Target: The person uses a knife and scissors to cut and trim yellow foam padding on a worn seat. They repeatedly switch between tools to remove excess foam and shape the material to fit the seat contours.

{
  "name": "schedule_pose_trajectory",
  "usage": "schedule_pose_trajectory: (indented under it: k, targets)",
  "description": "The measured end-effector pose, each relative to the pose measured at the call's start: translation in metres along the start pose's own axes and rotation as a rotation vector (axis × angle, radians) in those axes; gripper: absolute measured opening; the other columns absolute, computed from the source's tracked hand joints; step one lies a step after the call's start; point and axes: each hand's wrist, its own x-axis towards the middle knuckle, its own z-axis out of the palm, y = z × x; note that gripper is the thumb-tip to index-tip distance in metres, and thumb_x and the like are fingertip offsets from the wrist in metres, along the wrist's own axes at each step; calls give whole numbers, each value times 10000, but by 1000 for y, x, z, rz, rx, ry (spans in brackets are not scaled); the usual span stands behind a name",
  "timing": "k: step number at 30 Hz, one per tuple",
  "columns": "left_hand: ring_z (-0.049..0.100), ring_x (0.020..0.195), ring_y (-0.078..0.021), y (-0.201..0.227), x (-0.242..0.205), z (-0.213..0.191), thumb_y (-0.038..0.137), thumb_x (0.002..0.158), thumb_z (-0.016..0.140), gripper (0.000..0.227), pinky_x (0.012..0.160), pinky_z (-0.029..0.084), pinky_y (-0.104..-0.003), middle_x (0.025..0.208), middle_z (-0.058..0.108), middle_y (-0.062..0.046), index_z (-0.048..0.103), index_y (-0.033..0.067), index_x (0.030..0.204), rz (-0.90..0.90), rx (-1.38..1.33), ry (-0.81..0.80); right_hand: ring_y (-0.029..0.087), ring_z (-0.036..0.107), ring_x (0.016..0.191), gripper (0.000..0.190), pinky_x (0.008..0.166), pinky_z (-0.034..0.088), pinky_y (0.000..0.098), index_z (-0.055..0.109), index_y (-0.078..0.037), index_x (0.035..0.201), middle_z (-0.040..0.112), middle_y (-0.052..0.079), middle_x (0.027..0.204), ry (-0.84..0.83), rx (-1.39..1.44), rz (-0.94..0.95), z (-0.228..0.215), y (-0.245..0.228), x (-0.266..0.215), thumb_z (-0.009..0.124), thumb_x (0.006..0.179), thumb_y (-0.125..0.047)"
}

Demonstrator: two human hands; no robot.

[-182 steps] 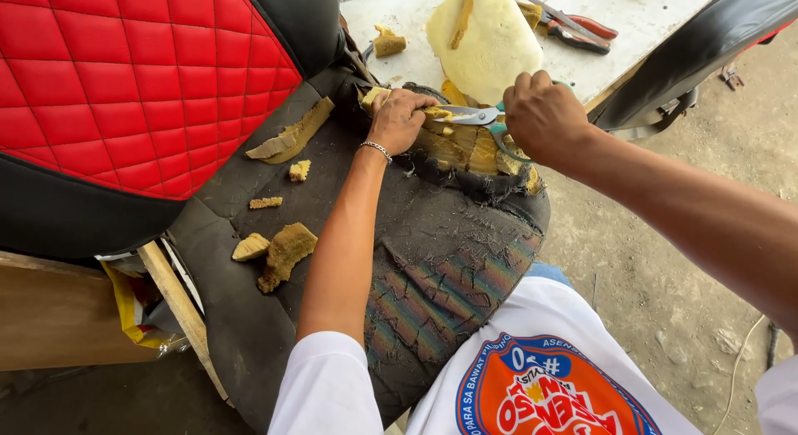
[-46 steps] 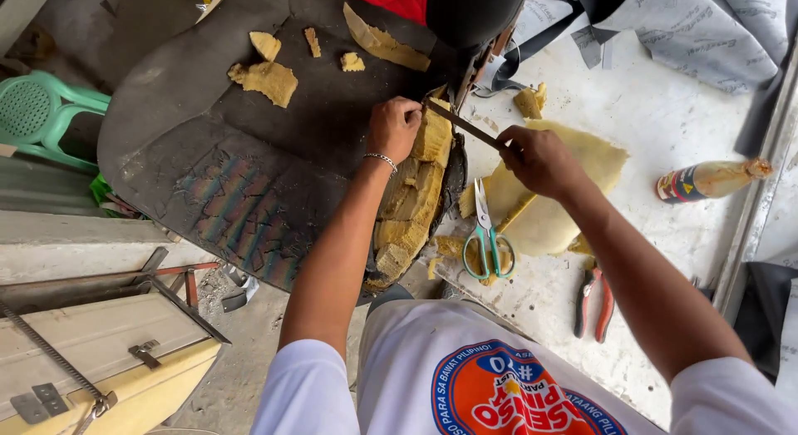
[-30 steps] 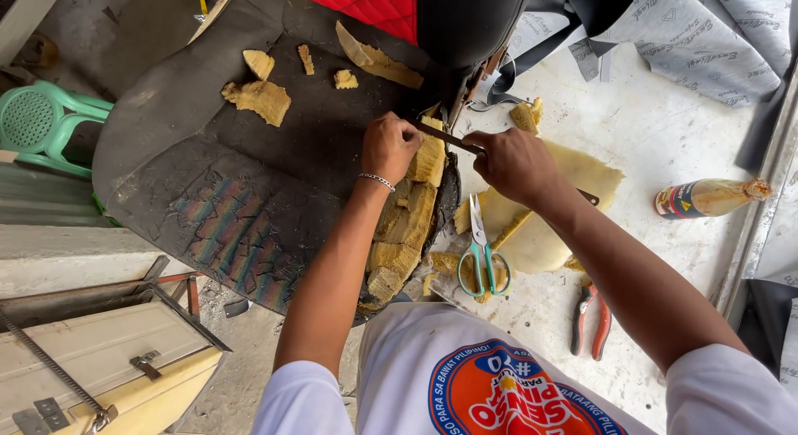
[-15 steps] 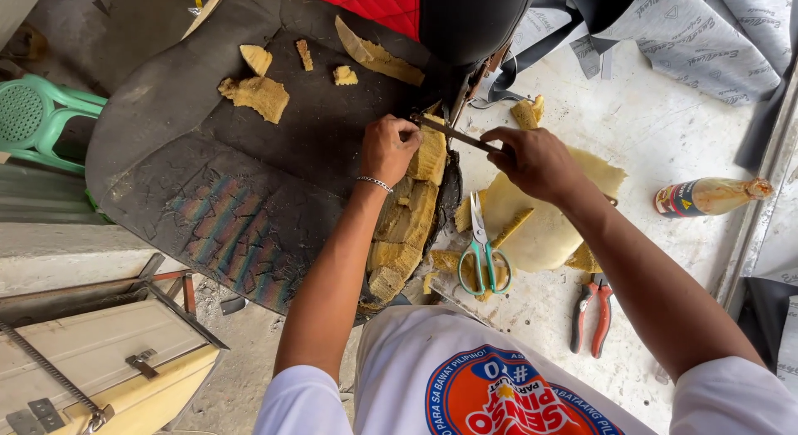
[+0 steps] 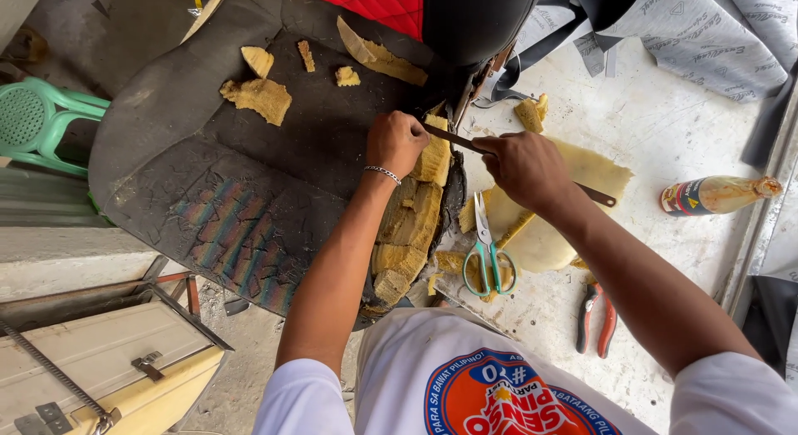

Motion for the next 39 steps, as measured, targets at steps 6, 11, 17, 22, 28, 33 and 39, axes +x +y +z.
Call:
schedule_pose_trajectory:
  k: [6, 11, 17, 22, 28, 33, 39]
  targets:
    - [815, 941, -390, 0, 3, -20, 192, 916, 744, 145, 825, 685, -500, 939, 828, -136, 872, 140, 872, 146, 99, -46, 411, 834, 813, 326, 674, 676, 503, 850, -193, 1353, 848, 171, 933, 52, 28, -17, 9, -12, 16, 713, 1059, -155]
    - [808, 956, -396, 12, -6, -32, 176, 939, 739, 141, 826, 679, -520, 948, 810, -143, 836, 111, 861, 179, 97, -59, 426, 841, 854, 378, 721, 684, 519, 833, -190, 1413, 857, 194, 971, -20, 26, 50, -6, -7, -12, 690, 1068, -131]
    - [804, 979, -384, 20, -12, -42, 142, 976, 738, 142, 830, 675, -502, 965, 789, -130, 792, 91, 854, 197, 94, -60, 403, 834, 854, 388, 742, 689, 524, 830, -265, 1408, 860, 152, 963, 19, 72, 60, 22, -19, 26, 676, 1068, -160]
    - [804, 979, -374, -2, -5, -21, 186, 981, 747, 150, 832, 675, -498, 960, 777, -110, 776, 116, 853, 201, 83, -62, 512, 812, 914, 406, 772, 669, 643, 816, -237, 1422, 851, 228, 1015, -14, 154, 94, 6, -9, -7, 676, 1050, -156]
    - [806, 997, -375, 11, -10, -44, 166, 1013, 723, 157, 843, 677, -501, 976, 780, -101, 770, 106, 875, 228, 86, -85, 481, 826, 902, 396, 771, 686, 597, 824, -233, 1409, 864, 200, 1031, 11, 216, 70, 28, -15, 24, 702, 1048, -128]
    - [810, 1011, -353, -1, -4, -33, 204, 995, 755, 105, 863, 676, -496, 984, 778, -71, 792, 142, 918, 230, 75, -107, 508, 815, 957, 406, 819, 676, 642, 813, -213, 1417, 857, 223, 1083, 9, 180, 75, 12, -15, 1, 682, 1038, -145]
    - [809, 1017, -371, -5, -6, -33, 197, 1011, 731, 128, 863, 672, -510, 997, 787, -95, 779, 123, 919, 234, 67, -116, 432, 839, 923, 407, 813, 699, 534, 812, -192, 1443, 863, 208, 1083, 11, 258, 65, 22, -26, 17, 660, 1076, -106]
